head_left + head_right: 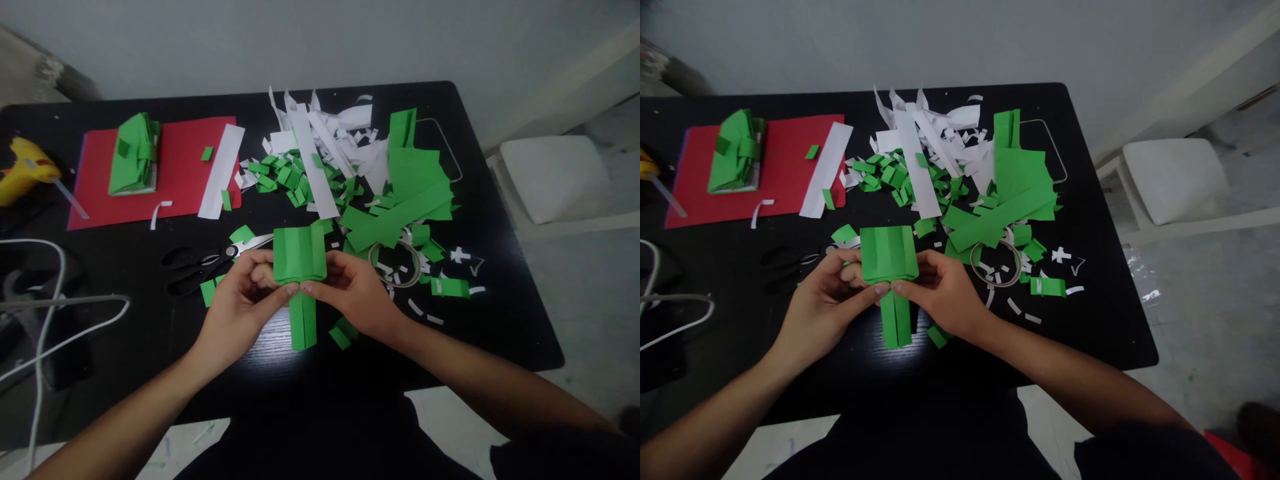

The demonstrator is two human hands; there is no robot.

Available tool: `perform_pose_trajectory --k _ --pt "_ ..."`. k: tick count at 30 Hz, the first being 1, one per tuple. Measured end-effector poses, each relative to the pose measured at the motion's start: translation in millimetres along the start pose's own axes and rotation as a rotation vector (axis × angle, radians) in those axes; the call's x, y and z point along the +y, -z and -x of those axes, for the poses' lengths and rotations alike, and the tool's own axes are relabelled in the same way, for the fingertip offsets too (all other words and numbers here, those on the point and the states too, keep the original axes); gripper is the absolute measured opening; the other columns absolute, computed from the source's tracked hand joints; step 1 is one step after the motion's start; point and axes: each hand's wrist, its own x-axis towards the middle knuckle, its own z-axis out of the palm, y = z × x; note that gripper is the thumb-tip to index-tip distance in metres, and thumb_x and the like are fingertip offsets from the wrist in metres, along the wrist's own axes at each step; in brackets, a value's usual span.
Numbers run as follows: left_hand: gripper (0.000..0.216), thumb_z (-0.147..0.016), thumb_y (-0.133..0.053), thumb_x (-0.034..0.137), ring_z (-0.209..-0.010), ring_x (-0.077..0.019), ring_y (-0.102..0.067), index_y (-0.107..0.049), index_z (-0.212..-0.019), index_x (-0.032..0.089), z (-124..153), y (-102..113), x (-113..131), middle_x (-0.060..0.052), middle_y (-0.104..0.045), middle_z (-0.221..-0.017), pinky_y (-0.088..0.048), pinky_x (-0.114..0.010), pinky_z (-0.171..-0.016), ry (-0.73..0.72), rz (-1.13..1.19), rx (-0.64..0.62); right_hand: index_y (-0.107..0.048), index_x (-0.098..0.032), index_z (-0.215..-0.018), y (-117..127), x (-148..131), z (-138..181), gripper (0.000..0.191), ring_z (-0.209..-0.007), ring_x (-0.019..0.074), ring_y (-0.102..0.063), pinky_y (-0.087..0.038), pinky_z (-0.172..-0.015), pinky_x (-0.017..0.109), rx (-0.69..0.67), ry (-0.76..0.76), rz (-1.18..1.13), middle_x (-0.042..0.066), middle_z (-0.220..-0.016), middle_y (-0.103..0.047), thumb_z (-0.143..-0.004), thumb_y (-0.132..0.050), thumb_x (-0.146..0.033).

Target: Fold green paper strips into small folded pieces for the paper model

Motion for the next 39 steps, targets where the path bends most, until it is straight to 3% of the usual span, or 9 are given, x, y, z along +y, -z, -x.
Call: perform_pose_trajectory --k 23,28,33,39 --pt "0.030 -0.086 -0.079 0.021 -0.068 -0.0120 -0.064 -0.061 -0.110 0.022 1.0 1.5 -3.4 0.003 -0.066 -0.076 -0.054 -0.024 -0.065 -0.047 -0.065 0.020 -0.075 -0.019 -0.095 0.0 1.4 0.0 0.036 -0.097 0.0250 -0.079 -0.065 -0.093 0.044 0.011 -0.029 -0.021 0.006 -0.099 -0.082 -0.066 -0.094 -0.027" --pt "0.029 -0.085 -0.080 0.024 -0.072 -0.0135 -0.066 -0.064 -0.109 0.020 0.4 2.4 -2.0 0.000 -0.071 -0.082 -0.054 -0.025 -0.067 0.001 -0.060 0.004 -0.075 -0.019 -0.095 0.0 1.1 0.0 0.037 -0.094 0.0234 -0.079 -0.065 -0.091 0.041 0.009 -0.034 -0.035 0.005 -0.097 -0.082 -0.065 -0.095 -0.026" --pt "0.012 -0.088 -0.076 0.027 -0.073 -0.0134 -0.065 -0.070 -0.093 0.018 0.0 4.9 0.6 -0.001 -0.071 -0.081 -0.053 -0.025 -0.067 0.071 -0.087 -0.075 -0.075 -0.018 -0.095 0.5 1.5 0.1 0.037 -0.095 0.0228 -0.079 -0.064 -0.091 0.039 0.001 -0.035 -0.026 0.005 -0.098 -0.082 -0.065 -0.094 -0.028" --pt "0.011 -0.087 -0.076 0.028 -0.067 -0.0131 -0.063 -0.071 -0.088 0.017 -0.7 6.4 2.3 -0.001 -0.070 -0.078 -0.050 -0.024 -0.061 0.050 -0.143 -0.056 -0.072 -0.019 -0.091 1.2 0.6 -0.8 0.034 -0.090 0.0218 -0.079 -0.065 -0.089 0.041 -0.009 -0.031 0.030 0.005 -0.094 -0.081 -0.067 -0.094 -0.031"
